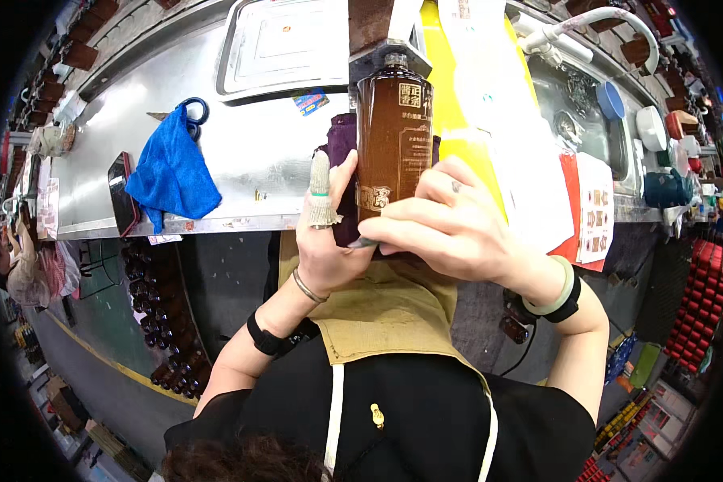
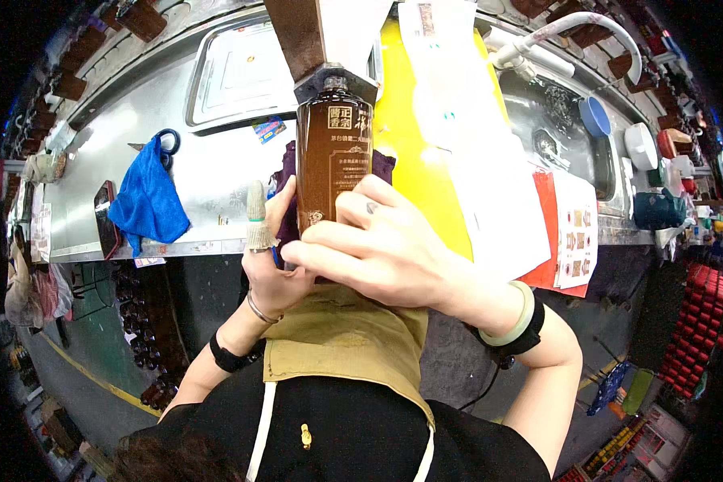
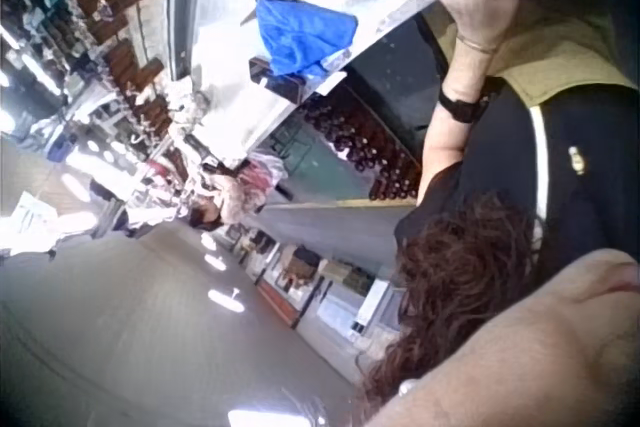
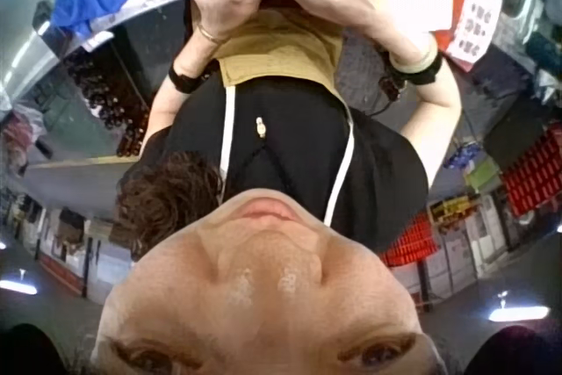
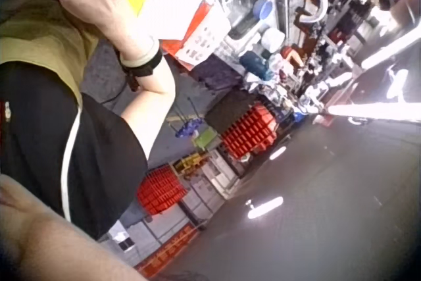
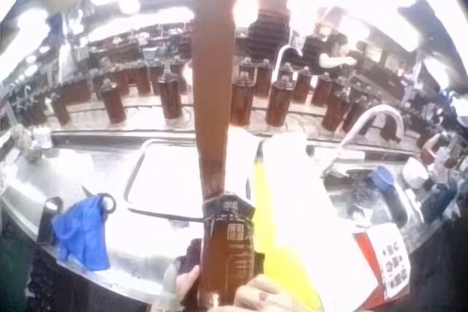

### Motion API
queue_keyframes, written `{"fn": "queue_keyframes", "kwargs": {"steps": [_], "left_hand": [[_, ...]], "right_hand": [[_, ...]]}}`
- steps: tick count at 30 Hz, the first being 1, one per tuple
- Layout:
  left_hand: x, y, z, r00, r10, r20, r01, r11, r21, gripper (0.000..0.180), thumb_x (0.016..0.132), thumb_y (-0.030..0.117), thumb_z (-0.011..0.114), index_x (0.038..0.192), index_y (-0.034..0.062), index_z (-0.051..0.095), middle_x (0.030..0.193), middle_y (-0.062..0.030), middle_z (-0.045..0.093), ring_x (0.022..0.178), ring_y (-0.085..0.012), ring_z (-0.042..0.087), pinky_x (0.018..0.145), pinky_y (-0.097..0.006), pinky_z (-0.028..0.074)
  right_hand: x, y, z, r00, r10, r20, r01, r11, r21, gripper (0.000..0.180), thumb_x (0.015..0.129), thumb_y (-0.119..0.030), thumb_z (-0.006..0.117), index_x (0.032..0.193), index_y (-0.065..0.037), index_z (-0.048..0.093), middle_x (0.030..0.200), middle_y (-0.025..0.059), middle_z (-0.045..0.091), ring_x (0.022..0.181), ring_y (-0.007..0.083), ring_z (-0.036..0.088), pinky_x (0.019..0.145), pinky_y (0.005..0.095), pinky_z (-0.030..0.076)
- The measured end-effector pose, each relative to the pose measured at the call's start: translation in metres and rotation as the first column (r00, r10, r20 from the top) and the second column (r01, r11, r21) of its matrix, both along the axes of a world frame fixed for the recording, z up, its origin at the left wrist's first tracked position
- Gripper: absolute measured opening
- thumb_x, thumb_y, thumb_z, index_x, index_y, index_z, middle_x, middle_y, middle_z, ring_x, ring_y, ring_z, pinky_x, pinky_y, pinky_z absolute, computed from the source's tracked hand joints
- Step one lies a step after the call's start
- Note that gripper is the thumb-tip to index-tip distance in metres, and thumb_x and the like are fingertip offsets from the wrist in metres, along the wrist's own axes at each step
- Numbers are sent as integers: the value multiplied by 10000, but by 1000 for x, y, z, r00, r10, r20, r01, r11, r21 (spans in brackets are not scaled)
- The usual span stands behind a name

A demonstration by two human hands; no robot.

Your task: Applying and smoothing out labels on liquor bottles using a hand scraper tool.

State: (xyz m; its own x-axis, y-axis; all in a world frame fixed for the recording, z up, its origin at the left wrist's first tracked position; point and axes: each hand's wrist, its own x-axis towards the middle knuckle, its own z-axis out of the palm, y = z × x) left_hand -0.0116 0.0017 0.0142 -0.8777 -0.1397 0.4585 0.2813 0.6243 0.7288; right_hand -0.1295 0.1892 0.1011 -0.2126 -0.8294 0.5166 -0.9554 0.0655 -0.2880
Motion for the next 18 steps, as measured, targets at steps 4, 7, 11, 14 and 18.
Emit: {"fn": "queue_keyframes", "kwargs": {"steps": [4,7,11,14,18], "left_hand": [[-1,-1,5,1000,5,-1,-5,1000,16,847,717,38,859,1467,-115,494,1481,-253,581,1363,-451,535,1131,-460,438],[-4,-4,7,999,-24,-31,23,999,-46,823,718,43,856,1449,-116,512,1481,-261,581,1365,-452,535,1120,-461,446],[-2,-12,6,996,-66,63,68,997,-23,813,735,48,837,1459,-105,502,1517,-271,549,1455,-435,474,1197,-463,392],[-1,-18,-4,981,-146,128,136,987,85,845,774,32,791,1527,-102,431,1586,-274,474,1507,-395,429,1225,-445,358],[-5,-18,-1,979,-164,124,153,984,91,872,786,15,798,1553,-100,399,1613,-271,442,1507,-408,418,1217,-446,351]], "right_hand": [[-86,-36,-2,961,-271,-59,252,941,-228,233,860,-153,757,1091,-155,719,877,-11,682,815,198,631,794,375,448],[-109,-28,10,890,-276,-363,189,948,-256,255,828,-159,734,1081,-192,722,904,-37,678,813,191,605,803,360,446],[-40,-14,-10,944,85,-317,-119,989,-87,228,852,-205,649,1069,-224,718,991,-105,657,838,134,560,823,336,442],[-20,-14,-5,980,180,-90,-188,978,-91,265,857,-206,688,1117,-187,735,939,-63,684,793,138,580,790,337,436],[-96,-16,-11,924,-358,-133,301,898,-322,253,846,-107,771,1089,-175,756,927,-42,739,794,157,607,792,334,410]]}}
